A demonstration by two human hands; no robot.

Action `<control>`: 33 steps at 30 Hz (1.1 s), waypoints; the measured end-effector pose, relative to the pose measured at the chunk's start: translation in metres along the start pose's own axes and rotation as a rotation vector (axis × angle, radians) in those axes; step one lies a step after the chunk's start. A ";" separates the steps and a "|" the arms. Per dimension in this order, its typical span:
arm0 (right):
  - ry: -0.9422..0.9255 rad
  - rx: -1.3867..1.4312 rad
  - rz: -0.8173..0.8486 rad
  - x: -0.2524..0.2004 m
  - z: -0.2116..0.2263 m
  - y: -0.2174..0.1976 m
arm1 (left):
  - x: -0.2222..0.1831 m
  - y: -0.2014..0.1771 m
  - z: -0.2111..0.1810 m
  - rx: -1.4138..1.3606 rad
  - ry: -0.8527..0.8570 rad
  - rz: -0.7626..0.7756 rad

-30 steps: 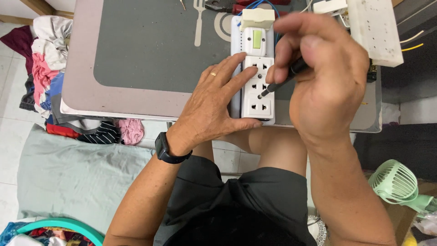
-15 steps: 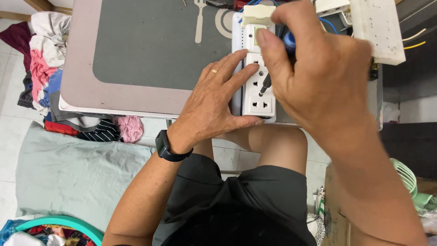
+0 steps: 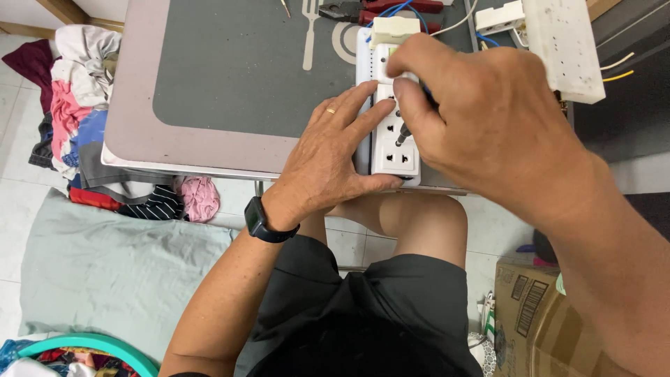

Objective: Mounting and securing electrical components onto a board using a screwdriver and manual wire routing.

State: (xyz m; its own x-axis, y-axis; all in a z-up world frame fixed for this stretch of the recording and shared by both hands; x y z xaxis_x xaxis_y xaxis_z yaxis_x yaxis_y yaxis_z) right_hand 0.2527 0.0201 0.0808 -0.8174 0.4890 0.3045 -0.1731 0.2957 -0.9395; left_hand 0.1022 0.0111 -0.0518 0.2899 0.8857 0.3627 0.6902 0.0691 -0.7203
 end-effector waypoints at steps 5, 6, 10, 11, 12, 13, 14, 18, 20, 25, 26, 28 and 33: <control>0.001 0.165 0.088 0.006 0.005 -0.015 | 0.001 -0.002 -0.001 0.007 -0.029 0.019; -0.011 0.068 0.059 0.003 0.003 -0.013 | 0.002 -0.003 -0.003 0.007 -0.035 0.038; 0.043 -0.142 -0.015 -0.010 -0.006 -0.006 | 0.004 -0.003 -0.003 0.003 -0.023 0.038; 0.012 -0.011 0.012 -0.006 -0.002 -0.010 | 0.006 -0.004 -0.005 0.001 -0.044 0.055; -0.021 0.121 0.039 -0.002 0.001 -0.014 | 0.008 -0.006 -0.007 0.001 -0.067 0.072; -0.023 0.121 0.039 0.002 0.005 -0.020 | 0.010 -0.006 -0.008 0.000 -0.068 0.069; 0.016 0.175 0.120 0.005 0.009 -0.024 | 0.011 -0.006 -0.009 -0.016 -0.080 0.078; 0.009 -0.051 0.032 -0.010 -0.001 -0.008 | 0.012 0.001 -0.012 -0.034 -0.107 0.078; 0.030 0.047 0.039 -0.008 0.000 -0.012 | 0.010 0.002 -0.010 -0.016 -0.084 0.055; 0.119 0.235 0.190 -0.006 0.005 -0.019 | 0.008 0.003 -0.007 0.002 -0.051 0.025; 0.078 0.132 0.069 -0.014 -0.001 -0.013 | 0.008 0.004 -0.006 0.002 -0.042 0.028; 0.036 0.027 -0.051 -0.019 -0.006 -0.011 | 0.008 0.004 -0.007 0.000 -0.033 0.032; 0.129 0.370 0.064 -0.001 0.006 -0.031 | 0.007 0.004 -0.005 -0.007 -0.027 0.041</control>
State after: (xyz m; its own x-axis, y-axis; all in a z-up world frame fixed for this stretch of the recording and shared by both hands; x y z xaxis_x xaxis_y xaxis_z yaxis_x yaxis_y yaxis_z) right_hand 0.2551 0.0058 0.1086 -0.7613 0.6028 0.2388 -0.3298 -0.0430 -0.9431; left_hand 0.1107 0.0152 -0.0491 0.2999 0.8996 0.3174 0.6830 0.0297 -0.7298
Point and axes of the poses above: each hand's wrist, its own x-axis towards the middle knuckle, its own y-axis out of the palm, z = x × y, the point moved 3 cm from there along x, towards the middle knuckle, and after that the axes turned 15 degrees about -y, right-handed, at the moved point
